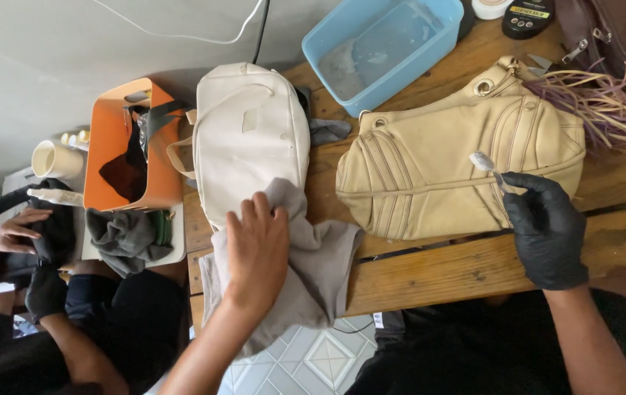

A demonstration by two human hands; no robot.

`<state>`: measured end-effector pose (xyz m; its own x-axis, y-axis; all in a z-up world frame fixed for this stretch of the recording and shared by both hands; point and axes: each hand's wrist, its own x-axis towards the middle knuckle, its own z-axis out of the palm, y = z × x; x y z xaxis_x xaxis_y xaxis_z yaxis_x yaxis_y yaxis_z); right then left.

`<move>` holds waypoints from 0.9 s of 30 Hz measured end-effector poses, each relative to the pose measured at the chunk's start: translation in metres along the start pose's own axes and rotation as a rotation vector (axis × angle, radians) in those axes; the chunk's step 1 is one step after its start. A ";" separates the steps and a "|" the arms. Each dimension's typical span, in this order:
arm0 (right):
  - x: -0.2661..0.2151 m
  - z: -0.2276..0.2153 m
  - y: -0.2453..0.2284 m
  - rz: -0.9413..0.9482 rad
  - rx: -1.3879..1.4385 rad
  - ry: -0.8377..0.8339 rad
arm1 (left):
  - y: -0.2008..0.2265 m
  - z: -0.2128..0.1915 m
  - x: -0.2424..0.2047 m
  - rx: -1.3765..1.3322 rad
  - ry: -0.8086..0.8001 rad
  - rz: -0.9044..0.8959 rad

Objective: The person scrubs a beige handbag with a brush and a cleaning solution, then wipes it with a cloth. The person repeats the scrubbing and wiping process on different sections of the handbag.

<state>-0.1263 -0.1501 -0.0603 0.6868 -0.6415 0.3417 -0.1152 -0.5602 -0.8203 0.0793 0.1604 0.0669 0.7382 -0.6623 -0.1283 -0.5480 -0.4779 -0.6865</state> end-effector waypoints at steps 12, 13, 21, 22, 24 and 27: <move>-0.005 0.001 0.004 -0.061 -0.171 0.025 | 0.034 -0.018 0.139 -1.137 -0.298 0.215; -0.003 0.001 0.003 -0.075 -0.183 0.017 | 0.031 -0.016 0.142 -1.156 -0.291 0.209; 0.002 0.001 -0.026 -0.174 -0.264 -0.203 | 0.036 0.005 0.139 -1.652 -0.297 0.216; 0.003 0.004 -0.031 -0.175 -0.258 -0.208 | 0.042 0.009 0.139 -1.650 -0.300 0.207; 0.004 0.009 -0.041 -0.261 -0.301 -0.255 | 0.057 0.015 0.140 -1.609 -0.090 0.185; 0.007 0.002 -0.034 -0.246 -0.468 -0.148 | 0.059 0.010 0.142 -1.598 -0.130 0.116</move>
<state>-0.1160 -0.1344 -0.0313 0.8236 -0.4002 0.4020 -0.2217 -0.8794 -0.4213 0.1559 0.0442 0.0006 0.6464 -0.7249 -0.2383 -0.3688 -0.5701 0.7341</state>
